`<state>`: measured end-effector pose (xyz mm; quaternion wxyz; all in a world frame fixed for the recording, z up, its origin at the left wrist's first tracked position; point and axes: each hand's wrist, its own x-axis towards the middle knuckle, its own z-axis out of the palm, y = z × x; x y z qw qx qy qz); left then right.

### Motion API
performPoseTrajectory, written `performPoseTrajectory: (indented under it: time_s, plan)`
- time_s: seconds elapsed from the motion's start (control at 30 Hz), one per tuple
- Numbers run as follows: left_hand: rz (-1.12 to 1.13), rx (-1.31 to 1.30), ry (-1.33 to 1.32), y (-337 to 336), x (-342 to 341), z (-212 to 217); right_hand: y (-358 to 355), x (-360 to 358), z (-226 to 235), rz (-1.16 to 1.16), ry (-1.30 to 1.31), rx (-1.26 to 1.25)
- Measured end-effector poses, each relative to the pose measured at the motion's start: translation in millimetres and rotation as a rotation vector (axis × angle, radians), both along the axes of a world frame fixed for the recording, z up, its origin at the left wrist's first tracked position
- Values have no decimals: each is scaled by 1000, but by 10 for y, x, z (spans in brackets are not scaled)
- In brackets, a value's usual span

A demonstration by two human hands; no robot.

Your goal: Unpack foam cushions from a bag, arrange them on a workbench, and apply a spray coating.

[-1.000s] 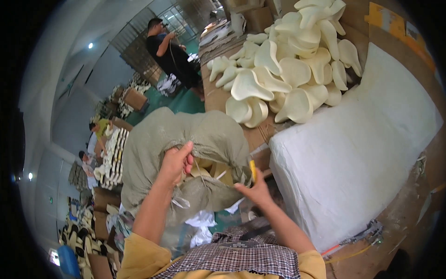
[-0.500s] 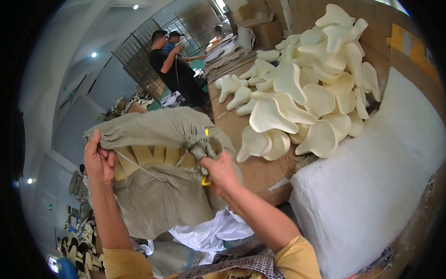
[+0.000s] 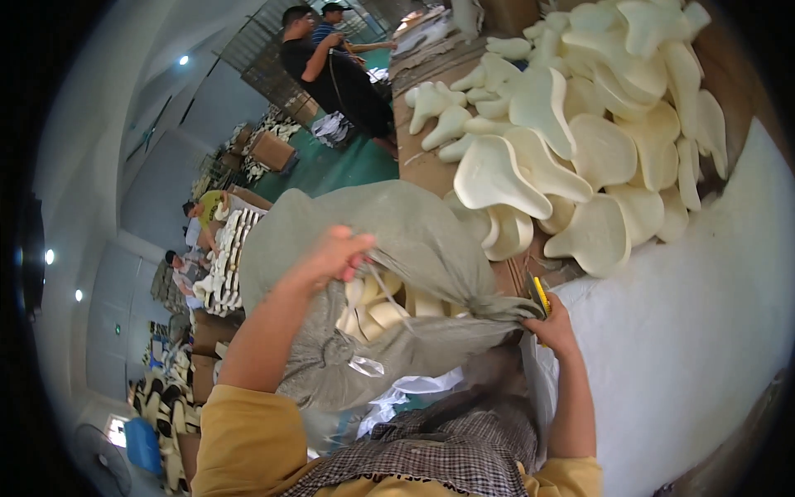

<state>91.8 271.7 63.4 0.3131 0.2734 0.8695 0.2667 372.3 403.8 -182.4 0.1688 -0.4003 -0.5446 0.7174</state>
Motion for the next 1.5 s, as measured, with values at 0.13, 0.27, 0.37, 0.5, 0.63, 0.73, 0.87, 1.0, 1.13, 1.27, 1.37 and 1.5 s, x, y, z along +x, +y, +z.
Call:
performPoseTrajectory:
  time_s: [0.13, 0.27, 0.37, 0.5, 0.63, 0.73, 0.87, 1.0, 1.13, 1.27, 1.37, 1.5]
  plan:
    - [-5, 86, -73, -13, -141, 98, -103, 365, 697, 294, 282, 344]
    - [-73, 57, -70, 47, -56, 93, -512, -262, 1422, 739, 316, 796]
    - [-96, 108, -131, 13, -83, 95, -625, -650, 1404, 713, 106, 1408]
    - [-169, 113, -83, -157, 2, 112, -499, -784, 1283, 650, -103, 1595]
    - [-93, 260, -232, -347, -32, -9, -385, -512, 929, 556, -353, 1566]
    - [-85, 276, -195, -356, 27, 91, -461, -285, 1025, 502, -441, 1502]
    - [-68, 329, -282, -458, -44, 127, -748, -226, 1414, 572, -116, 1365]
    - [-87, 376, -336, -474, 144, 55, -1124, -623, 1701, 613, -177, 1670]
    - [34, 435, -272, -659, 189, 134, -618, -275, 921, 315, -273, 1605]
    - [14, 429, -273, -689, 190, 159, -564, 370, 999, 362, -651, 1345]
    - [-35, 430, -349, -725, 133, 127, -920, 225, 1359, 398, -151, 1339]
    - [-167, 310, -382, -758, 159, 126, -1548, -277, 1661, 530, 64, 1264]
